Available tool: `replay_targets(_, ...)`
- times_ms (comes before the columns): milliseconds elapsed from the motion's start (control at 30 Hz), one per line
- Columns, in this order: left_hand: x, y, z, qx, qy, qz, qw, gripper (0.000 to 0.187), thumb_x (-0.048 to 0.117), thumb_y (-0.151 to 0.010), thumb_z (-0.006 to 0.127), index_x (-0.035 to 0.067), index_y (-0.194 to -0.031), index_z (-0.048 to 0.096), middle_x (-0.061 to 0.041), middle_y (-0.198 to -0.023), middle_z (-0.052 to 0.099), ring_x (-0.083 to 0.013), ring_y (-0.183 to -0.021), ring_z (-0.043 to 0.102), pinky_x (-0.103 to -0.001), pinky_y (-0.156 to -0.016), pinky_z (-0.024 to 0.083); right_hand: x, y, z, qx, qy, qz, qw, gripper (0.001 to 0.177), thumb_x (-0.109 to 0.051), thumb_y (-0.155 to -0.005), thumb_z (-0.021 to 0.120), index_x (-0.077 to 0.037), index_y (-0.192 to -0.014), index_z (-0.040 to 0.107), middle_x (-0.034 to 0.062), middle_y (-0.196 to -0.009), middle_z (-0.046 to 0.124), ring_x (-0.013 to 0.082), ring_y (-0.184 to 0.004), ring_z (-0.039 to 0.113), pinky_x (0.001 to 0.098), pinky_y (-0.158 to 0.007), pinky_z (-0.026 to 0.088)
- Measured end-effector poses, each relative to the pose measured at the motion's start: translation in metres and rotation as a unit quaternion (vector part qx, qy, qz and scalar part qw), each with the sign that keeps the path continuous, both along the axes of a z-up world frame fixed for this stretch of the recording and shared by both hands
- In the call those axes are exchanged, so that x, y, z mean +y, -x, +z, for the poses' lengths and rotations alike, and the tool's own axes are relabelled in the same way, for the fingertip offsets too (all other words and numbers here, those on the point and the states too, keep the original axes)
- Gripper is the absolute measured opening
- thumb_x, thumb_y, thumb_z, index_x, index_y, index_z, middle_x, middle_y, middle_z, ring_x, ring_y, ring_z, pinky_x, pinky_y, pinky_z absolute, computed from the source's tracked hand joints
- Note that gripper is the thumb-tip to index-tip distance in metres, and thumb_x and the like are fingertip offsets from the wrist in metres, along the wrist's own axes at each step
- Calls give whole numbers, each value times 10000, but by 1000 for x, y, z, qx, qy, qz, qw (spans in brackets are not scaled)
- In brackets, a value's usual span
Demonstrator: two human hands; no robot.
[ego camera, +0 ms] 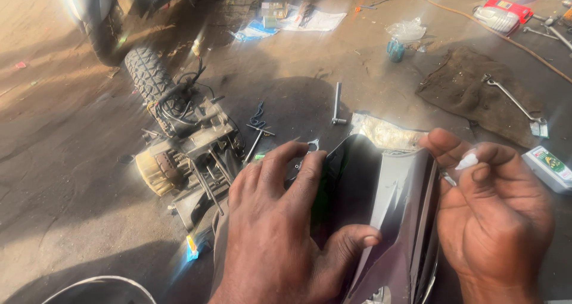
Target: The recorder is repairing a motorcycle plastic fairing by securing components with glue and applying a patch.
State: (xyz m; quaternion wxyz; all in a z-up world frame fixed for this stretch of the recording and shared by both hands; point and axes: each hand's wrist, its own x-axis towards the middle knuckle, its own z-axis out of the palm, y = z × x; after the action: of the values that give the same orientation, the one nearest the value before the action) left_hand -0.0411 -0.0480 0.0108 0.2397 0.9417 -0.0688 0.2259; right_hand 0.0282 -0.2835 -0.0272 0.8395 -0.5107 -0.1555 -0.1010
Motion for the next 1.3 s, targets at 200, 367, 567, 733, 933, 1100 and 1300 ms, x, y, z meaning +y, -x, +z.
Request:
replay_targets(200, 17, -6, 9, 49, 142, -104, 983, 857, 697, -984, 338, -12, -1398, 588, -198, -1190, 662, -343, -1120, 624, -563, -1017, 354, 3, -1, -2, 10, -2, -14, 1000, 92, -20, -1107, 564, -36, -1193, 591, 268, -1266, 647, 360, -1273, 628, 582, -1238, 479)
replay_targets(367, 29, -21, 12, 152, 159, -136, 966, 706, 603, -1037, 313, 94, -1409, 630, -83, -795, 675, -243, -786, 628, -448, -711, 491, 1, -10, -13, -7, 2, -4, 1000, 61, -32, -1147, 554, -34, -1208, 546, 268, -1293, 624, 341, -1236, 590, 548, -1227, 469)
replay_targets(567, 40, -32, 10, 179, 165, -162, 956, 713, 605, -1037, 325, 109, -1467, 603, -105, -888, 638, -256, -852, 620, -443, -711, 494, 14, -16, -10, 34, -17, -33, 999, 112, -43, -1129, 548, -60, -1236, 524, 258, -1275, 644, 358, -1276, 628, 574, -1193, 509)
replay_targets(733, 41, -35, 4, 136, 171, -174, 960, 697, 580, -1066, 320, 77, -1462, 594, -143, -1175, 646, -286, -1128, 584, -437, -911, 471, 15, -18, -8, 44, -14, -49, 998, 112, -15, -1118, 507, -66, -1215, 530, 272, -1256, 647, 360, -1259, 634, 570, -1184, 508)
replay_targets(933, 36, -30, 8, 141, 194, -163, 957, 718, 592, -1063, 341, 47, -1472, 569, -153, -1300, 621, -297, -1222, 599, -438, -1000, 466, 7, -16, -10, 21, 5, -38, 999, 79, -10, -1141, 481, -37, -1172, 549, 309, -1211, 639, 382, -1305, 628, 589, -1223, 480)
replay_targets(1100, 32, -26, 4, 151, 213, -158, 952, 767, 652, -1046, 321, 86, -1472, 612, -155, -1285, 636, -302, -1233, 557, -457, -999, 468, 9, -9, -1, 38, 13, -51, 998, 95, -24, -1125, 465, -38, -1175, 545, 326, -1225, 638, 384, -1295, 616, 606, -1193, 471)
replay_targets(1300, 23, -24, 0, 108, 190, -161, 963, 818, 699, -1034, 305, 62, -1442, 617, -186, -1312, 625, -336, -1286, 575, -496, -1036, 446, -4, -1, -6, 62, -32, -72, 995, 101, -27, -1083, 475, -22, -1132, 562, 330, -1189, 645, 412, -1273, 621, 648, -1152, 463)
